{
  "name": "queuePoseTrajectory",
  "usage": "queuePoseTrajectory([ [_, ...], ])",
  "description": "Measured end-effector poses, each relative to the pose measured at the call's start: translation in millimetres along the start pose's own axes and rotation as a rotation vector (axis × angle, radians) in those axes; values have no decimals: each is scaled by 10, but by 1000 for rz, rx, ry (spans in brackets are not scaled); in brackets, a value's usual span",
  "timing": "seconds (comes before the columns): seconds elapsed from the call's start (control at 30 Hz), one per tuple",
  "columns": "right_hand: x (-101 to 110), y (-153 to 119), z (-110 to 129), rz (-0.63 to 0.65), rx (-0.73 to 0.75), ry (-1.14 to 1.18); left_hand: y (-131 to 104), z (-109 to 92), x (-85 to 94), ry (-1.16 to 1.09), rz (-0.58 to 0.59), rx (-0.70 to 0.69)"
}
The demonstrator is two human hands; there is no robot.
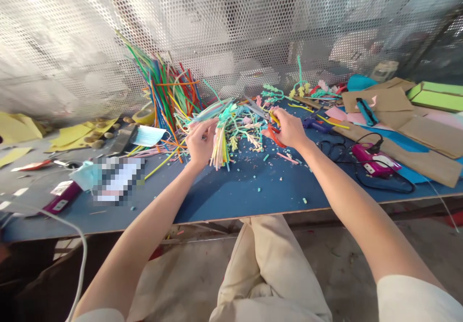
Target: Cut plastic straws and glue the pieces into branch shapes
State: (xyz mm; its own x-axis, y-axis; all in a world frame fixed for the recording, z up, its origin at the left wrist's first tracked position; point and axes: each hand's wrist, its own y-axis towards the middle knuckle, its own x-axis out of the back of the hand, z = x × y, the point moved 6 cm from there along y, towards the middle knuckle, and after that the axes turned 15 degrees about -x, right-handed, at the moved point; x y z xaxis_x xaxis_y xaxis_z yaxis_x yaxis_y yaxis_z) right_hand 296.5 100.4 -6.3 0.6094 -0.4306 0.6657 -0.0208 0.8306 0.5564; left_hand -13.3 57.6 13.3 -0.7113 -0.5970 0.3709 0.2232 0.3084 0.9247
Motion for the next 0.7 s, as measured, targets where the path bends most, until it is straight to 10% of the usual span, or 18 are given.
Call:
queuePoseTrajectory([
  [0.7,-7,-7,128,4,77,-24,-38,-30,-19,-63,-22,-52],
])
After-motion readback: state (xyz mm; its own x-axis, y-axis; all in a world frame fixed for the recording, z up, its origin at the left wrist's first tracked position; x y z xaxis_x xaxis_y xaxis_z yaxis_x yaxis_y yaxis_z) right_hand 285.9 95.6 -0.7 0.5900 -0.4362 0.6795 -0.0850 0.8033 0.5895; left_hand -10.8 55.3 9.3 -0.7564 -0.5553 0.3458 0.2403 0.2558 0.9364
